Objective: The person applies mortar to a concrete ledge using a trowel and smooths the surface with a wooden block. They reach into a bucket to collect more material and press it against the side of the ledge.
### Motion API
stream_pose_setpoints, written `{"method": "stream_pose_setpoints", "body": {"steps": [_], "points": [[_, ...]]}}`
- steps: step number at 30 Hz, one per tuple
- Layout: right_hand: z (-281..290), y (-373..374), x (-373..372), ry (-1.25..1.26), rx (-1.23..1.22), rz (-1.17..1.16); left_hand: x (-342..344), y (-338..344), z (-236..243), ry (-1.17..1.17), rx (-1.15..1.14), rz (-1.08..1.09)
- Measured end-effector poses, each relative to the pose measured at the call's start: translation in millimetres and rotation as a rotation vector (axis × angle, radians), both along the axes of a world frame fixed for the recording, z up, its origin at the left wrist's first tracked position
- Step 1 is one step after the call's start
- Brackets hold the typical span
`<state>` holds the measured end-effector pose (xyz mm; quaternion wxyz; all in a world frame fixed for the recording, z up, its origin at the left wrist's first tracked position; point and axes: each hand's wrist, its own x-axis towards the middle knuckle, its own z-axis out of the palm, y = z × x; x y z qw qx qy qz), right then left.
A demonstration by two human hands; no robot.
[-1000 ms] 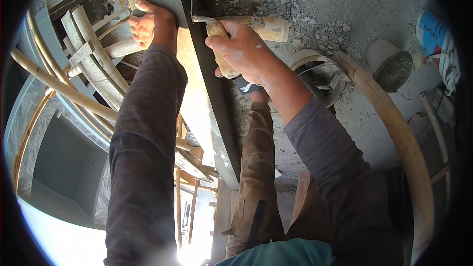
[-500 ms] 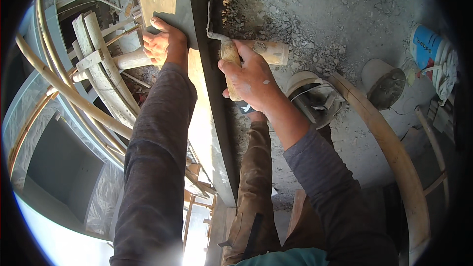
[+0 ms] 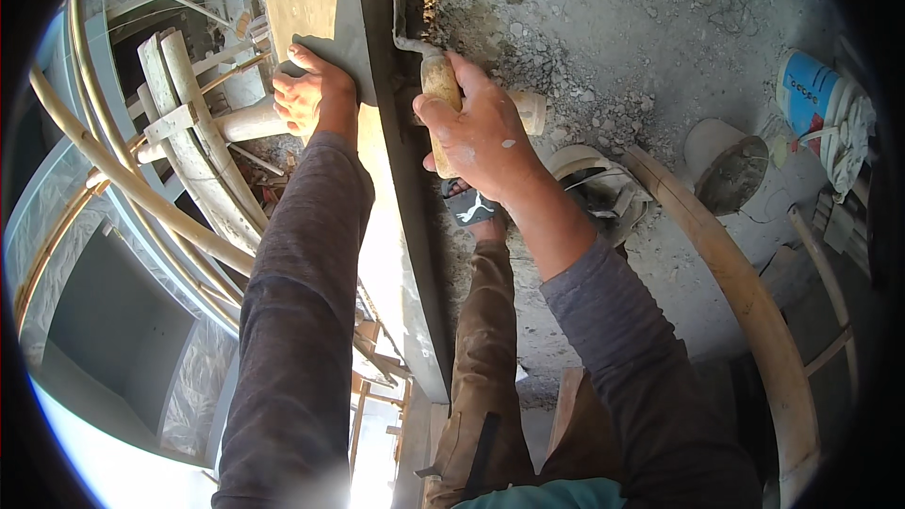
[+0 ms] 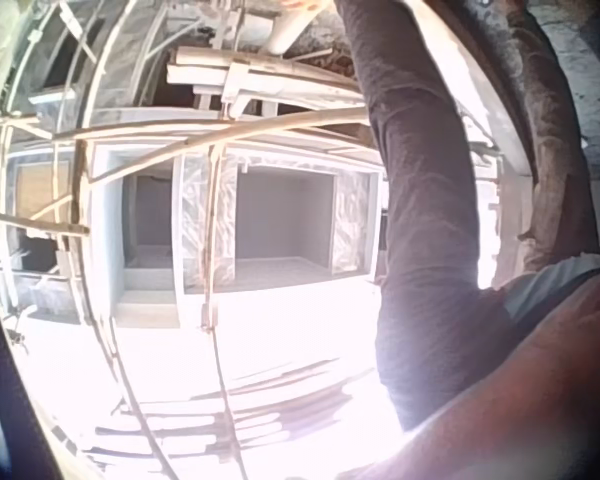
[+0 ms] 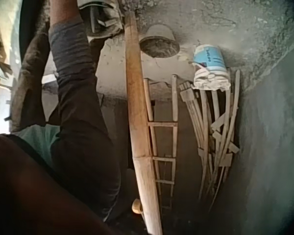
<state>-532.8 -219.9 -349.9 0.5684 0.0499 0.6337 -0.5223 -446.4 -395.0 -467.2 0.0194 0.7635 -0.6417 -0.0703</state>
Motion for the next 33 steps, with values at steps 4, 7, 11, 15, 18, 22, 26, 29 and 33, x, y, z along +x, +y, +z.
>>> {"method": "stream_pose_setpoints", "body": {"steps": [4, 7, 11, 15, 18, 22, 26, 29, 33], "points": [[-12, 9, 25, -0.229, 0.053, -0.038, -1, 0, 1, -0.013, 0.009, 0.016], [-15, -9, 20, -0.313, 0.013, -0.060, 1, -2, -2, -0.009, -0.004, 0.014], [-38, -32, -20, -0.061, -0.157, -0.083, -6, 3, -1, 0.013, 0.020, 0.022], [-31, -42, -37, 0.025, -0.100, -0.085, -1, -2, 2, 0.000, -0.011, 0.016], [-46, -35, -21, 0.021, -0.060, -0.028, -4, 1, 3, 0.000, 0.044, 0.016], [-63, -17, 38, 0.353, 0.018, 0.188, -1, 0, 1, -0.001, 0.010, 0.004], [-45, 6, 44, 0.076, 0.113, 0.362, 0, -2, 1, 0.001, -0.005, 0.025], [-48, 9, 46, 0.153, 0.073, 0.243, 0, -2, 1, 0.000, -0.006, 0.018], [-57, -15, 15, 0.340, -0.042, 0.084, -6, 3, -7, -0.015, -0.006, 0.020]]}}
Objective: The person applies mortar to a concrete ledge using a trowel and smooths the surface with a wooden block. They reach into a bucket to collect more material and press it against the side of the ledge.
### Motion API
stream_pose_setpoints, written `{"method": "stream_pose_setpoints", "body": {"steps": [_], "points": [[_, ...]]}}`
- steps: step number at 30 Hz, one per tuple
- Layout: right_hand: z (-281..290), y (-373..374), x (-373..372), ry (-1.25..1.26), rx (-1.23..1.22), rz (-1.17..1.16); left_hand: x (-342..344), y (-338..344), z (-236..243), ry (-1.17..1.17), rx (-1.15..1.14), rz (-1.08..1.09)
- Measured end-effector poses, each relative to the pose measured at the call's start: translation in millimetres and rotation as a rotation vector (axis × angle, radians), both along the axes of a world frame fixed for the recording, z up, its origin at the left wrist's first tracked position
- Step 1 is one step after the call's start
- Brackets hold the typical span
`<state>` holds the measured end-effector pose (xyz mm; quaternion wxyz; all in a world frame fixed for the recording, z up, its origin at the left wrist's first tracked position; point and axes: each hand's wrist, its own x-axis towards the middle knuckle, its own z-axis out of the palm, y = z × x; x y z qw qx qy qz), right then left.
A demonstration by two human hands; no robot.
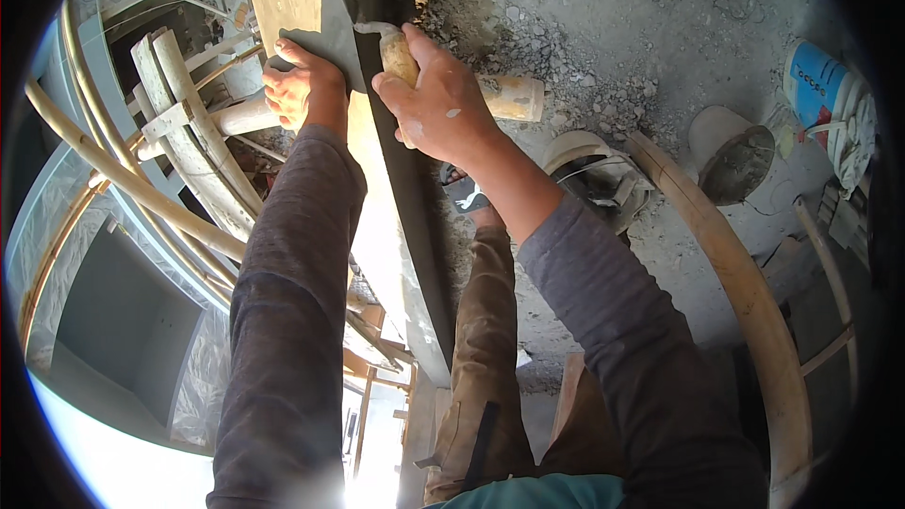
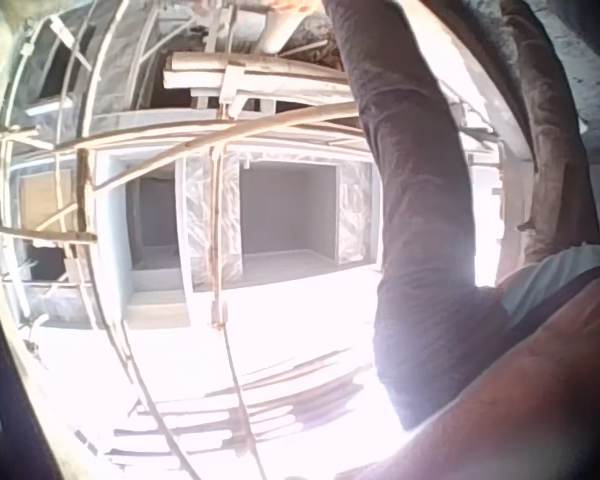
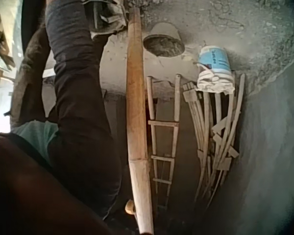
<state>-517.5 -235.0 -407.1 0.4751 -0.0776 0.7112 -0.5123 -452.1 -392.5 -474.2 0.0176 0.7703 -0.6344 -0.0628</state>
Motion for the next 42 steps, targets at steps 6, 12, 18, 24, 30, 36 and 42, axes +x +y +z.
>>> {"method": "stream_pose_setpoints", "body": {"steps": [6, 12, 18, 24, 30, 36, 42], "points": [[11, 33, 43, -0.028, 0.116, 0.208, 13, -15, 0, -0.041, -0.090, -0.017], [47, 159, 92, -0.163, 0.189, 0.276, -1, 5, -7, 0.016, -0.055, -0.069], [129, 321, 115, -0.182, 0.330, 0.244, 19, -18, -13, -0.006, -0.020, 0.001], [198, 541, 115, 0.143, 0.921, 0.129, 38, -60, -33, -0.094, -0.367, -0.041], [73, 739, 17, -0.037, 1.092, -0.240, -1, 7, -18, 0.013, -0.012, -0.022], [4, 621, 43, 1.057, 1.267, 0.659, 11, -15, -1, -0.004, -0.112, -0.031], [11, 395, 92, 0.628, 0.419, 0.393, 8, -17, -8, -0.002, -0.067, -0.014]]}}
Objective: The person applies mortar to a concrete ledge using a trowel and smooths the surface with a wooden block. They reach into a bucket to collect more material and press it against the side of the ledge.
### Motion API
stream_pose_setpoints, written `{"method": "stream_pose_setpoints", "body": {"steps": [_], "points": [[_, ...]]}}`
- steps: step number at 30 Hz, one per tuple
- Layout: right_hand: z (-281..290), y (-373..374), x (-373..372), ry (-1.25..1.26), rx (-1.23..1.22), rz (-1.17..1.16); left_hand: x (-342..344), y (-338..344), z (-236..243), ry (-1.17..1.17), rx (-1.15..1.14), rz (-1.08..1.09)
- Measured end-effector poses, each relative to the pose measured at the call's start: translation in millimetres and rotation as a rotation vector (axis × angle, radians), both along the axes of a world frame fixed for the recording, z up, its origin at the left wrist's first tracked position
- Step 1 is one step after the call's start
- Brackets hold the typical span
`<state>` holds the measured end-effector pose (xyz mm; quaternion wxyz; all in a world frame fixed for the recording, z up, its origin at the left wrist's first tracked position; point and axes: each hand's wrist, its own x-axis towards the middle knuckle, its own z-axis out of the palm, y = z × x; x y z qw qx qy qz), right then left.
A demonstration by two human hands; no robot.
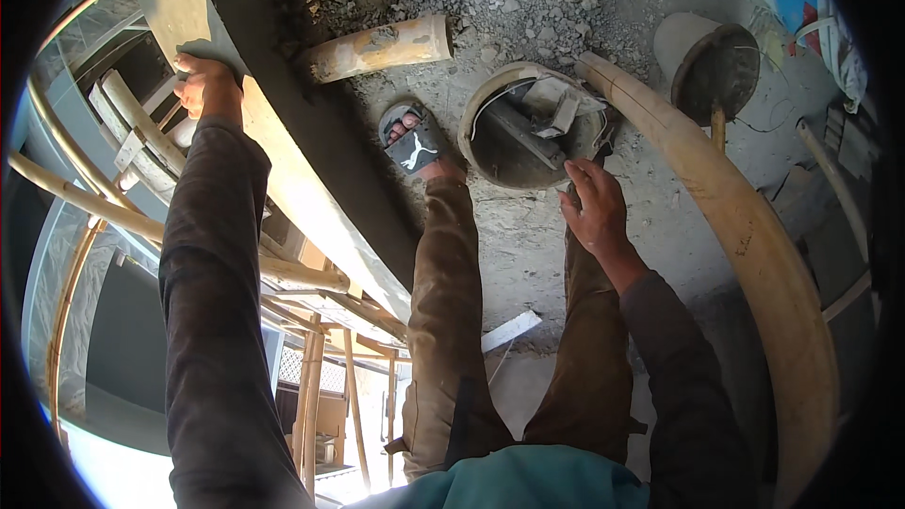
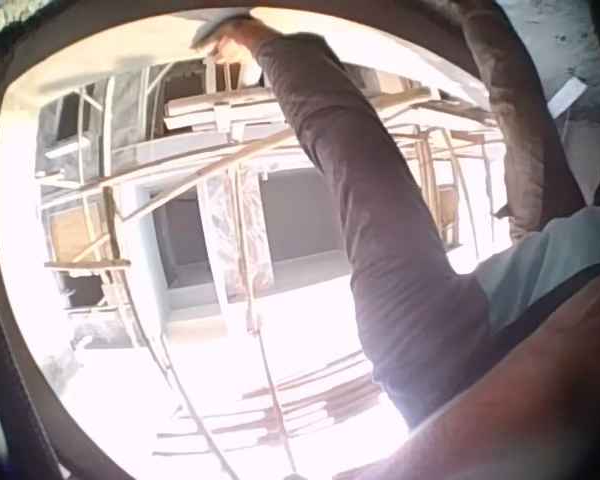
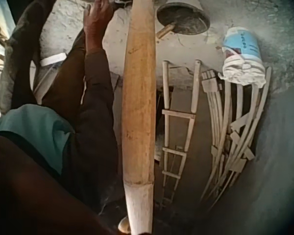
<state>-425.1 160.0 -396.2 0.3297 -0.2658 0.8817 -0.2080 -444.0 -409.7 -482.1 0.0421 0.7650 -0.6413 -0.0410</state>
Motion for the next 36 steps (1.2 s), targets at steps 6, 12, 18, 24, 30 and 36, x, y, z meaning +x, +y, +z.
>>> {"method": "stream_pose_setpoints", "body": {"steps": [6, 12, 18, 24, 30, 36], "points": [[-91, -22, 37, 0.086, 0.175, -0.302, -19, 29, 6, 0.063, 0.059, 0.038], [-5, -53, 53, -0.127, 0.001, -0.587, 0, 7, 10, 0.080, -0.004, 0.062], [-19, -43, 78, -0.174, 0.058, -0.236, -2, 2, -6, 0.015, -0.046, 0.050], [-29, -63, 74, -0.316, 0.202, -0.369, -1, -1, -11, -0.019, -0.108, 0.029], [11, -71, 64, -0.838, 0.232, -1.072, -2, 6, 1, -0.009, -0.044, 0.024], [67, -143, 77, -1.454, -0.368, -1.254, -5, 16, 6, 0.049, 0.014, 0.003]]}}
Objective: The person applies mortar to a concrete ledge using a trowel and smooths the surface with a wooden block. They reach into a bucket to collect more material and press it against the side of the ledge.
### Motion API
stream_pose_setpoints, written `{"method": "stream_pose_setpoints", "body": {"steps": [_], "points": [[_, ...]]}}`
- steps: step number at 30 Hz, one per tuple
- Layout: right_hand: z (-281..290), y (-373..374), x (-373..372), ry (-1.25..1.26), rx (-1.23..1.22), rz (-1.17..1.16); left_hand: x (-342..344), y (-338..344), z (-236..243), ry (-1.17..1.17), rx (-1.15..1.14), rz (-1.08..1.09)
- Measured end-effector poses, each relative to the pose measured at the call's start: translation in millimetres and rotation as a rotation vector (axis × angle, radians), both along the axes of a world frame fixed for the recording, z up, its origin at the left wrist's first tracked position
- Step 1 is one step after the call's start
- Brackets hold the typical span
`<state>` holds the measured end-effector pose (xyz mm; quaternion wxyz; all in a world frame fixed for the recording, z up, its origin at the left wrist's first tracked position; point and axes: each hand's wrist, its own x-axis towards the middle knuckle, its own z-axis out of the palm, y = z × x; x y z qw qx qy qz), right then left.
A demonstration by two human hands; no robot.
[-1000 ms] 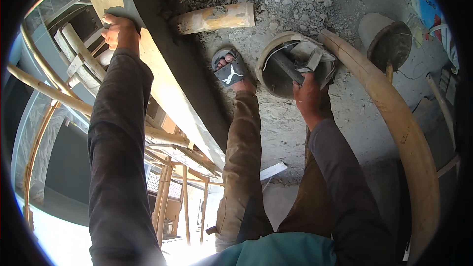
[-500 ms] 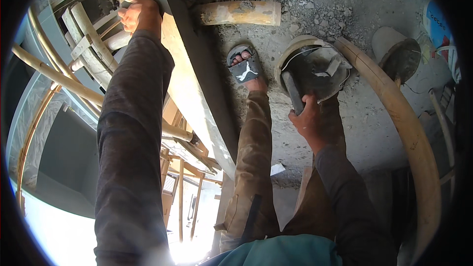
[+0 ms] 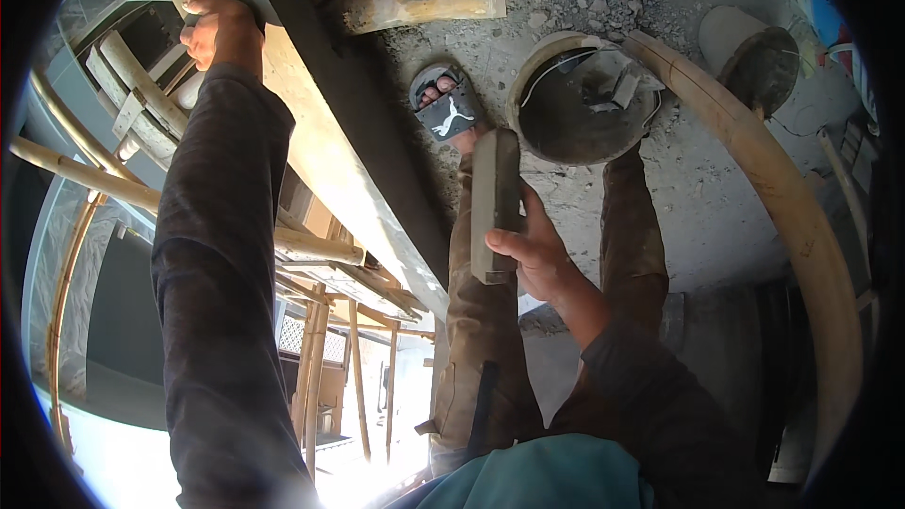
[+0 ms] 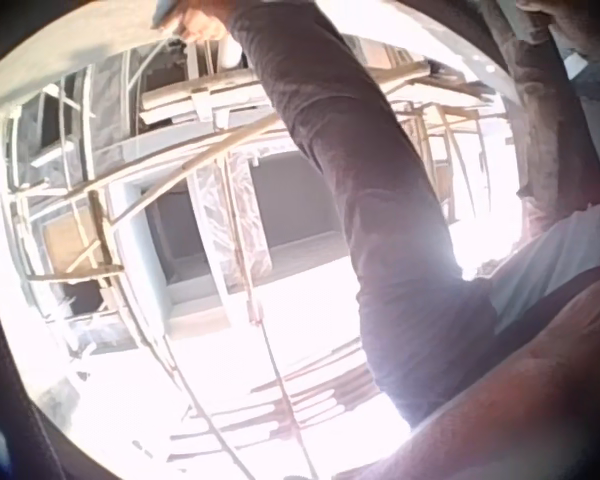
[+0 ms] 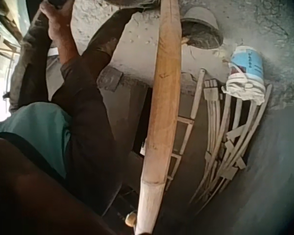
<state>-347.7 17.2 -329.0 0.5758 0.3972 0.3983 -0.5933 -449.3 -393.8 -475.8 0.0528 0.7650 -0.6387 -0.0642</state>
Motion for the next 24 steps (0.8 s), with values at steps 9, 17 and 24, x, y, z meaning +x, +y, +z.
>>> {"method": "stream_pose_setpoints", "body": {"steps": [9, 17, 24], "points": [[-92, -172, 10, 0.225, 0.080, 0.621, -1, -2, 0, 0.098, -0.026, 0.022], [-100, -207, 1, 0.388, 0.101, 0.662, 0, -2, 2, 0.029, -0.014, 0.031], [-116, -170, 39, 0.088, 0.091, 0.591, 0, 1, 5, 0.073, 0.043, 0.000]]}}
